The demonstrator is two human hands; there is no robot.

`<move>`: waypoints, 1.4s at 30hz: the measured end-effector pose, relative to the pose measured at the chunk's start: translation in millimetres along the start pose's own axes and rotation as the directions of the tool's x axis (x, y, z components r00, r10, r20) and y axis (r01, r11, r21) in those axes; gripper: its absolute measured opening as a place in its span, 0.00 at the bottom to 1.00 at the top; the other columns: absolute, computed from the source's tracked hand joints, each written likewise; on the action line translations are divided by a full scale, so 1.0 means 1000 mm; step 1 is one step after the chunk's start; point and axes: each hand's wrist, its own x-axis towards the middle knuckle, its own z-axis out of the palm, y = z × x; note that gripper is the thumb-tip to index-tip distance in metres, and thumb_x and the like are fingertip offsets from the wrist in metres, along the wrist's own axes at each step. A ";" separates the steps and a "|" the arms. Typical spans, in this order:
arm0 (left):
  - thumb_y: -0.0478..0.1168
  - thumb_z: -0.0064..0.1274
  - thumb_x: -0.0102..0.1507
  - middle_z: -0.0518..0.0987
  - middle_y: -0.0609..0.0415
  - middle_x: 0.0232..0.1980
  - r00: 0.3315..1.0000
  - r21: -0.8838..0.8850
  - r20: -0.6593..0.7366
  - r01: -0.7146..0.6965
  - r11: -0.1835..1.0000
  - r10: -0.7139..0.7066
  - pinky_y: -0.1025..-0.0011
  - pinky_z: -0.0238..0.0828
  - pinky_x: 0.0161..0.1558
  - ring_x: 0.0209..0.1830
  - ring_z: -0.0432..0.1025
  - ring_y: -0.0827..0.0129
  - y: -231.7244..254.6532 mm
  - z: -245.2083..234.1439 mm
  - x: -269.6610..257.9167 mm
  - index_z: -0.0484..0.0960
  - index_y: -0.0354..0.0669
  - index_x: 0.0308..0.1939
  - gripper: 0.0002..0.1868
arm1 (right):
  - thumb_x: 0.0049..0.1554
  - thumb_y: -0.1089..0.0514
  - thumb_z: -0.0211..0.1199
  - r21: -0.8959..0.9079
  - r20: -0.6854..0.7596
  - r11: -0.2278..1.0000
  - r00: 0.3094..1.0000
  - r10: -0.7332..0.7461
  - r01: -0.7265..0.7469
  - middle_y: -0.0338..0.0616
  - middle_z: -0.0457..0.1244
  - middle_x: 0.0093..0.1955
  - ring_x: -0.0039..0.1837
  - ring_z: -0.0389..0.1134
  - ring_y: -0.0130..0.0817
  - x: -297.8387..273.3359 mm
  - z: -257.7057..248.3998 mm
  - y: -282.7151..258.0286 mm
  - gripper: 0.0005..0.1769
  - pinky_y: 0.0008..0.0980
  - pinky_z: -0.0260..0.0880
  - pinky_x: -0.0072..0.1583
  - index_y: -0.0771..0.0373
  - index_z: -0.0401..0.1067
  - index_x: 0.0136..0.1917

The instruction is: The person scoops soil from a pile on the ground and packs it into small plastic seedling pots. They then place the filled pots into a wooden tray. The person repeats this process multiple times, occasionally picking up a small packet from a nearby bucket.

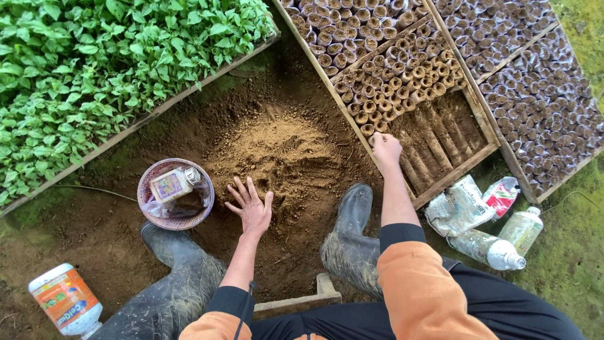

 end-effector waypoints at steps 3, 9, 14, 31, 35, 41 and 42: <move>0.66 0.30 0.70 0.23 0.37 0.83 1.000 -0.006 0.001 -0.004 1.000 0.004 0.20 0.15 0.65 0.80 0.14 0.34 0.001 -0.003 0.000 0.37 0.43 0.82 0.45 | 0.52 0.52 0.67 0.190 0.013 0.979 0.997 0.073 -0.074 0.53 0.72 0.47 0.39 0.76 0.39 0.004 0.002 0.005 0.19 0.31 0.82 0.41 0.62 0.79 0.55; 0.67 0.29 0.70 0.23 0.38 0.83 1.000 -0.002 0.005 -0.003 1.000 0.003 0.20 0.14 0.65 0.80 0.13 0.35 -0.005 0.004 0.002 0.36 0.46 0.82 0.45 | 0.47 0.63 0.70 0.282 -0.063 0.958 0.995 0.077 -0.056 0.55 0.71 0.45 0.36 0.75 0.35 0.001 0.009 0.002 0.19 0.26 0.80 0.38 0.64 0.78 0.54; 0.66 0.29 0.71 0.23 0.39 0.83 1.000 0.012 0.005 0.006 1.000 -0.006 0.20 0.14 0.65 0.80 0.13 0.35 -0.007 0.006 0.001 0.36 0.46 0.82 0.44 | 0.44 0.63 0.72 0.189 -0.137 0.979 0.986 0.098 -0.071 0.48 0.72 0.42 0.34 0.74 0.34 0.016 0.022 0.014 0.16 0.25 0.80 0.35 0.58 0.81 0.49; 0.62 0.28 0.73 0.38 0.53 0.86 0.951 -0.134 -0.296 -0.136 0.982 0.091 0.31 0.19 0.71 0.85 0.33 0.59 0.015 -0.021 -0.009 0.56 0.56 0.78 0.33 | 0.55 0.70 0.55 -0.096 -0.570 0.689 0.528 -0.630 0.718 0.53 0.69 0.52 0.55 0.69 0.51 -0.099 0.010 -0.064 0.17 0.45 0.66 0.61 0.62 0.76 0.56; 0.55 0.32 0.75 0.71 0.63 0.73 0.845 -0.209 -0.498 -0.337 0.918 0.197 0.55 0.34 0.72 0.76 0.59 0.73 0.056 -0.049 0.001 0.81 0.60 0.55 0.21 | 0.60 0.69 0.36 0.461 -0.367 0.267 0.456 -0.811 0.846 0.45 0.60 0.52 0.61 0.60 0.40 -0.244 0.032 -0.129 0.14 0.42 0.56 0.75 0.61 0.62 0.50; 0.84 0.06 0.61 0.66 0.30 0.72 0.946 -0.956 0.292 0.291 -0.024 -0.140 0.42 0.57 0.70 0.71 0.64 0.36 0.090 -0.092 0.010 0.55 0.48 0.80 0.58 | 0.47 0.67 0.58 -0.047 -0.039 0.130 0.129 -0.991 0.990 0.53 0.57 0.77 0.78 0.56 0.51 -0.314 0.101 -0.075 0.42 0.51 0.53 0.75 0.63 0.63 0.76; 0.83 0.10 0.62 0.57 0.32 0.77 0.930 -0.941 0.333 0.337 0.005 -0.157 0.43 0.48 0.73 0.76 0.55 0.39 0.082 -0.097 0.012 0.49 0.47 0.81 0.57 | 0.45 0.69 0.56 -0.145 0.159 0.262 0.284 -0.946 0.954 0.49 0.53 0.80 0.80 0.52 0.49 -0.316 0.106 -0.064 0.46 0.55 0.48 0.75 0.60 0.58 0.78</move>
